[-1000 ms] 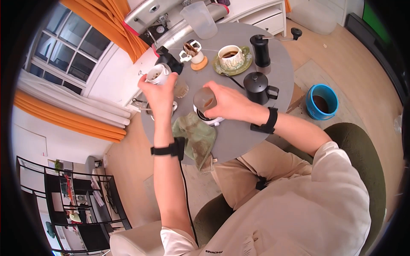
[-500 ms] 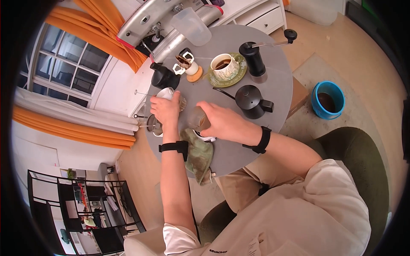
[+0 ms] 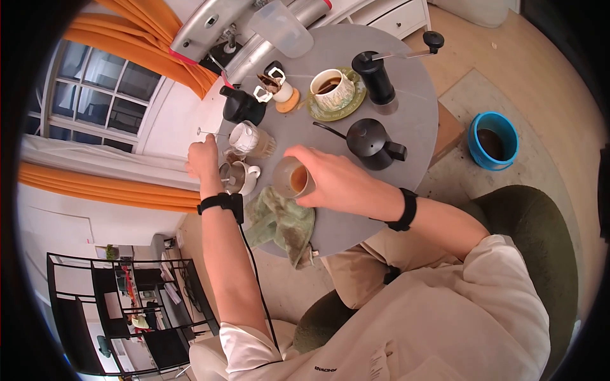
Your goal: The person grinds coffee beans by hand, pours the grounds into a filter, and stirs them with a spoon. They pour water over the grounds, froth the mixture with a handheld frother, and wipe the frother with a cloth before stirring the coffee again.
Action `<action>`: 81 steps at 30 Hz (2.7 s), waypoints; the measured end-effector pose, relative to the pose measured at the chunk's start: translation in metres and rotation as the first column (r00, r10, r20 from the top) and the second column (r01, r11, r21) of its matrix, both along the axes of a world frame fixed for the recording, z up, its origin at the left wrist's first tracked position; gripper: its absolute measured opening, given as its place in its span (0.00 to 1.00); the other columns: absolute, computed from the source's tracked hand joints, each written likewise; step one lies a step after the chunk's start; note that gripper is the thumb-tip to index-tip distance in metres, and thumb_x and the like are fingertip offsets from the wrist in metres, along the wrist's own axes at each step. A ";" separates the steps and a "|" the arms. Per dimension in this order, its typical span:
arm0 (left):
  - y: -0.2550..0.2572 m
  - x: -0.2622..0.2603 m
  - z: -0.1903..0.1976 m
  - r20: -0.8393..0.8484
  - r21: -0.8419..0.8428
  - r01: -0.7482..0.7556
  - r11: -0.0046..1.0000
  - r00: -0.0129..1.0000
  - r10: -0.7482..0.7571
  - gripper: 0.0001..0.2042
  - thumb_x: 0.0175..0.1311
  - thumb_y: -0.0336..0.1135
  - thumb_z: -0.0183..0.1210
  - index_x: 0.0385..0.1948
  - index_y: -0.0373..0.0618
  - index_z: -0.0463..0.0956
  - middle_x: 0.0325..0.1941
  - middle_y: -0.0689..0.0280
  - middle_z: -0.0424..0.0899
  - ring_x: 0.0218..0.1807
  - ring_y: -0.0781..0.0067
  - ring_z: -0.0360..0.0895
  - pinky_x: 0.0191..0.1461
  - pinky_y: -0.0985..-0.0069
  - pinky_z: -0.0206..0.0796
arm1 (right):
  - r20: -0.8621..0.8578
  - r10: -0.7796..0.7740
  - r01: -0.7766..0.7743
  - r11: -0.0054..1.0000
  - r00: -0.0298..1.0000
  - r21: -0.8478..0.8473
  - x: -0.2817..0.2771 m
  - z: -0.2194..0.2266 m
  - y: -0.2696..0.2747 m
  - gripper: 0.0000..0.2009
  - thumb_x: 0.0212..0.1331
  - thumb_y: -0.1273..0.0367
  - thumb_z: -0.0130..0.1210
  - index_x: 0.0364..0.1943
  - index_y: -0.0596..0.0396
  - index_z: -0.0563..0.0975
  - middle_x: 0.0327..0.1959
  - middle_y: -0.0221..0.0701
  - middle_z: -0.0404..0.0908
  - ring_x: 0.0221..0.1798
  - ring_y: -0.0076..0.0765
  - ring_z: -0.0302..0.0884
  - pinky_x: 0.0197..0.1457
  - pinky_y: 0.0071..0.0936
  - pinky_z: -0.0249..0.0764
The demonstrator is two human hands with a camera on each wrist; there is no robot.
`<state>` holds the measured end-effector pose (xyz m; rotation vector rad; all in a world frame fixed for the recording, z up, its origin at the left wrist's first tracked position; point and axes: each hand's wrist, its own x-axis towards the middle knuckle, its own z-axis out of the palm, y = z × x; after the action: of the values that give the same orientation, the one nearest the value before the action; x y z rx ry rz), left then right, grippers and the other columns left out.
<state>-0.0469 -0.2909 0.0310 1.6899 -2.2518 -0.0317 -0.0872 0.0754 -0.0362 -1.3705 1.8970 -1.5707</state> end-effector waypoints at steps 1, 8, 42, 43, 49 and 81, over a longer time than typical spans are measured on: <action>0.010 -0.002 0.000 0.021 -0.009 -0.013 1.000 1.000 0.014 0.30 0.62 0.59 0.62 0.57 0.47 0.86 0.70 0.53 0.81 0.72 0.42 0.69 0.72 0.44 0.57 | -0.004 0.000 0.000 1.000 1.000 -0.007 0.003 0.010 0.009 0.36 0.54 0.67 0.73 0.68 0.53 0.68 0.62 0.46 0.79 0.55 0.58 0.83 0.57 0.46 0.80; 0.018 -0.013 -0.022 0.072 -0.051 0.009 0.999 0.997 -0.005 0.25 0.64 0.58 0.61 0.56 0.57 0.89 0.68 0.57 0.84 0.75 0.44 0.67 0.75 0.43 0.52 | -0.010 0.052 -0.052 0.999 0.999 -0.017 0.017 0.049 0.059 0.37 0.52 0.72 0.73 0.68 0.49 0.69 0.65 0.36 0.79 0.57 0.50 0.83 0.55 0.40 0.82; 0.066 0.087 0.045 -0.820 -0.479 0.320 0.817 0.169 -0.547 0.16 0.83 0.39 0.49 0.48 0.30 0.76 0.51 0.48 0.88 0.50 0.59 0.88 0.52 0.63 0.79 | -0.101 -0.006 0.017 0.995 0.995 0.102 0.011 0.030 -0.018 0.35 0.52 0.66 0.72 0.65 0.54 0.69 0.52 0.47 0.84 0.55 0.59 0.83 0.56 0.47 0.78; 0.077 0.099 0.039 -0.870 -0.459 0.405 0.791 -0.025 -0.492 0.17 0.85 0.39 0.46 0.51 0.29 0.73 0.52 0.46 0.88 0.51 0.60 0.88 0.52 0.65 0.80 | -0.122 -0.018 0.030 0.995 0.992 0.096 0.010 0.027 -0.021 0.35 0.52 0.66 0.73 0.65 0.54 0.69 0.52 0.47 0.84 0.55 0.59 0.83 0.56 0.47 0.79; 0.179 0.164 -0.062 -0.890 -0.201 0.521 0.830 0.257 -0.377 0.09 0.86 0.34 0.42 0.50 0.35 0.65 0.51 0.48 0.86 0.45 0.64 0.89 0.49 0.72 0.81 | -0.218 -0.051 0.063 0.997 0.975 0.050 0.007 0.013 -0.030 0.34 0.51 0.65 0.74 0.63 0.53 0.70 0.50 0.47 0.85 0.54 0.59 0.83 0.55 0.47 0.79; 0.218 0.211 -0.073 -0.933 0.193 0.897 0.397 0.042 0.357 0.09 0.79 0.37 0.54 0.51 0.45 0.69 0.33 0.67 0.70 0.30 0.72 0.72 0.30 0.74 0.61 | -0.258 -0.022 0.054 0.992 0.966 0.115 0.017 0.005 -0.031 0.35 0.50 0.65 0.75 0.64 0.54 0.71 0.53 0.49 0.84 0.56 0.58 0.83 0.57 0.46 0.79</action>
<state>0.1645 -0.0731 -0.0424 0.4968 -1.2205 -2.1538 -0.0704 0.0448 -0.0308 -1.5547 2.1412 -1.3214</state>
